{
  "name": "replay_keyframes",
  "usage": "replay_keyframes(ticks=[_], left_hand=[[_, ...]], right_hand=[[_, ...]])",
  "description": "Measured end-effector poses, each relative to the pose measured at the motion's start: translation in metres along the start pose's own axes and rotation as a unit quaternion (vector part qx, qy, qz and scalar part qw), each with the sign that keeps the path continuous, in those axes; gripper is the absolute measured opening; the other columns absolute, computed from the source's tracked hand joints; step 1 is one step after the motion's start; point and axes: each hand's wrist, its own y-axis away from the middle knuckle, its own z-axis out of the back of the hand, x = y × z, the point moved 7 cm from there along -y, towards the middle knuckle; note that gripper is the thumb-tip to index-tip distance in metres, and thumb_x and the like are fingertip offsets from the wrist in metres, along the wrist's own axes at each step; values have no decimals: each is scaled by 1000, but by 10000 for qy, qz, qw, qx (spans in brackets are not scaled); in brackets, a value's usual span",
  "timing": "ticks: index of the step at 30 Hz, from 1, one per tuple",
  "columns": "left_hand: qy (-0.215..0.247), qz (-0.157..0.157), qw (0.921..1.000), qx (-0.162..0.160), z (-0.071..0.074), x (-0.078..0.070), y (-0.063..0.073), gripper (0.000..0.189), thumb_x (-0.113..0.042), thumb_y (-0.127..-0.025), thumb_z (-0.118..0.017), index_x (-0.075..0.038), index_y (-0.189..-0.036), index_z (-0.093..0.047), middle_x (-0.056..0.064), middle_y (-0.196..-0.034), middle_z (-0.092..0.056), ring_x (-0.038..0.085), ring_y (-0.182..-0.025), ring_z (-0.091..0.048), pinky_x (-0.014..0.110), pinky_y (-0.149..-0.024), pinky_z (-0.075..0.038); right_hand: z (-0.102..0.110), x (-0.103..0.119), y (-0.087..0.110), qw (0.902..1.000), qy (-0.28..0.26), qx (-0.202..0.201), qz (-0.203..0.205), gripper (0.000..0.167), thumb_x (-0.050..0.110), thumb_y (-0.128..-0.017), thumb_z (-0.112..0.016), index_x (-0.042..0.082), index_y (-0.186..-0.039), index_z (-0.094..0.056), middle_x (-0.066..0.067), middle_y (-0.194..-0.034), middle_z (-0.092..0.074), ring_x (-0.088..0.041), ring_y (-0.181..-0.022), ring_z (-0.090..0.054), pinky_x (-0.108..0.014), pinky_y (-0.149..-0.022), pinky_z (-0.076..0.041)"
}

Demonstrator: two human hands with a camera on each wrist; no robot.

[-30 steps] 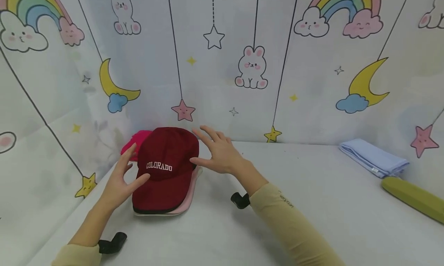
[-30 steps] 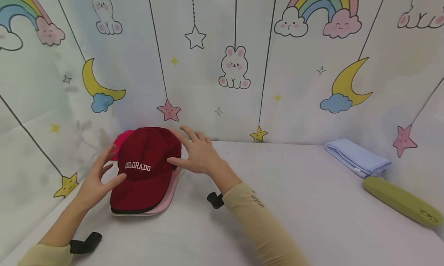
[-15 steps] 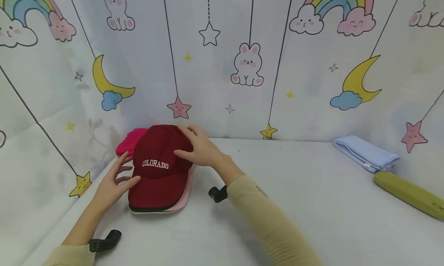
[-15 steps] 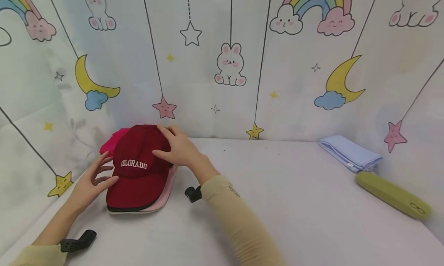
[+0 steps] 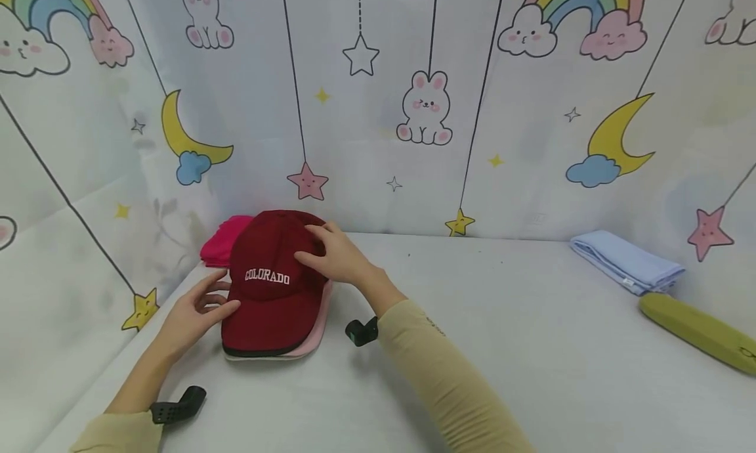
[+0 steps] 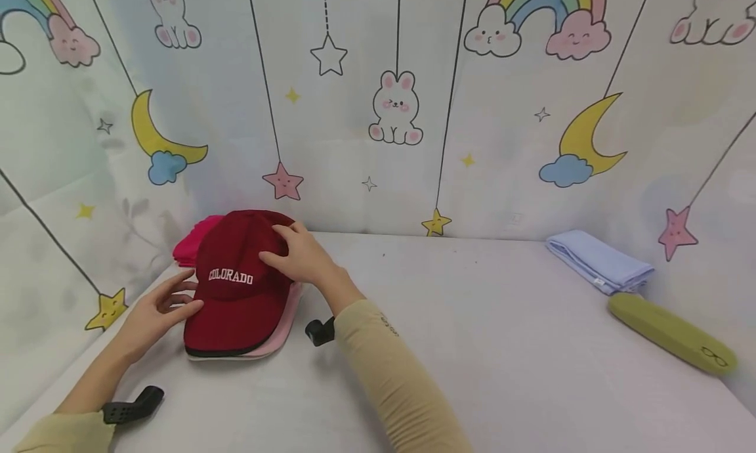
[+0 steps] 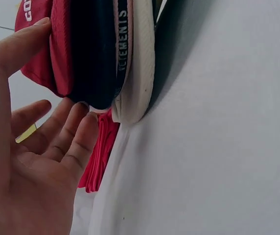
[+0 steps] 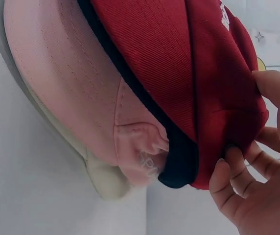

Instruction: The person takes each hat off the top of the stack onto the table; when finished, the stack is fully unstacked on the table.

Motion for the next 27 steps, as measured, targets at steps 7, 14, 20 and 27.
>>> replay_keyframes(ticks=[7,14,20,27], left_hand=[[-276,626,9973,256,2,2,1,69,-35,-97,-70,-1,-150,-42,20,-127,-57,-1,-92,-61,23,-75,-52],[272,683,9968,310,2,2,1,64,-26,-97,-70,5,-146,-44,15,-116,-58,0,-90,-64,23,-75,-56],[810,523,9950,258,4,1,2,62,-17,-98,-69,5,-148,-40,2,-109,-58,4,-89,-66,26,-74,-57],[895,510,9946,152,4,-7,1,64,-21,-98,-69,2,-150,-39,0,-111,-56,3,-92,-65,25,-75,-57]], right_hand=[[-1,0,2,9999,-92,-113,-81,61,36,-100,-62,6,-150,-47,-9,-132,-47,-18,-117,-52,-26,-96,-48],[-1,2,3,9995,-253,-175,-9,57,33,-100,-63,8,-149,-49,-8,-126,-48,-18,-110,-52,-24,-90,-49],[0,3,5,9988,-441,-206,53,56,29,-100,-63,7,-150,-49,-9,-125,-49,-17,-106,-52,-24,-86,-50],[8,9,7,9968,-700,-313,220,53,22,-102,-61,5,-150,-47,-12,-127,-48,-17,-100,-53,-22,-81,-50]])
